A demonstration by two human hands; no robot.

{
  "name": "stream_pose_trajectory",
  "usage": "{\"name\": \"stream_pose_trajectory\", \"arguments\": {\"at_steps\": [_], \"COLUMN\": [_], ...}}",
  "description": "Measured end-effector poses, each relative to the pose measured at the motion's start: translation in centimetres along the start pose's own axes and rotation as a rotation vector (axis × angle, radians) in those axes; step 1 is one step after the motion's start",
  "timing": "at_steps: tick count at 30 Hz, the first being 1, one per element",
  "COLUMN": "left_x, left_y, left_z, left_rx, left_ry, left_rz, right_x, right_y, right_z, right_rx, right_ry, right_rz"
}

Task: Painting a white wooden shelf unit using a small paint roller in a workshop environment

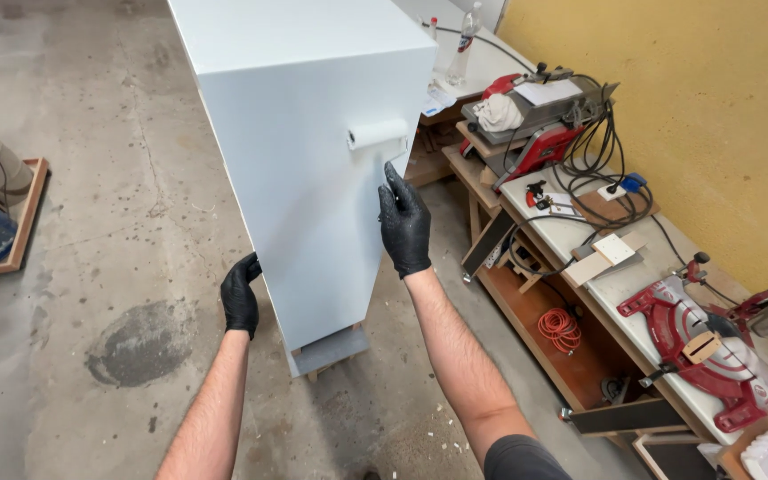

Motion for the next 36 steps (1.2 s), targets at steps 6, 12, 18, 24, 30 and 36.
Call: {"name": "stream_pose_trajectory", "arguments": {"at_steps": [6, 12, 18, 24, 30, 36], "left_x": [-0.5, -0.2, 0.3, -1.0, -1.8, -1.5], "left_y": [-0.7, -2.1, -3.0, -3.1, -3.9, -4.1], "left_z": [1.4, 3.7, 6.8, 5.4, 5.8, 6.5], "left_rx": [0.066, 0.1, 0.281, 0.271, 0.287, 0.319], "left_ry": [0.056, 0.061, 0.25, 0.017, 0.022, 0.058], "left_rz": [-0.021, -0.066, -0.081, -0.166, -0.166, -0.198], "right_x": [0.5, 0.6, 1.6, 2.6, 3.8, 4.8], "right_y": [-11.7, -23.6, -36.2, -47.4, -55.6, -59.2], "right_z": [10.4, 18.9, 30.5, 41.2, 50.0, 53.6], "right_rx": [0.068, 0.205, 0.334, 0.549, 0.798, 0.881], "right_ry": [-0.057, -0.156, -0.304, -0.304, -0.387, -0.482], "right_rz": [0.023, -0.083, -0.199, -0.379, -0.503, -0.602]}}
Point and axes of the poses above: each hand's wrist, its own y-axis towards the middle knuckle, its own x-axis out of the palm, z = x × y, the point moved 10 cm from there along y, towards the middle knuckle, and after that the axes turned 6 degrees about -x, right-handed, at the moved point
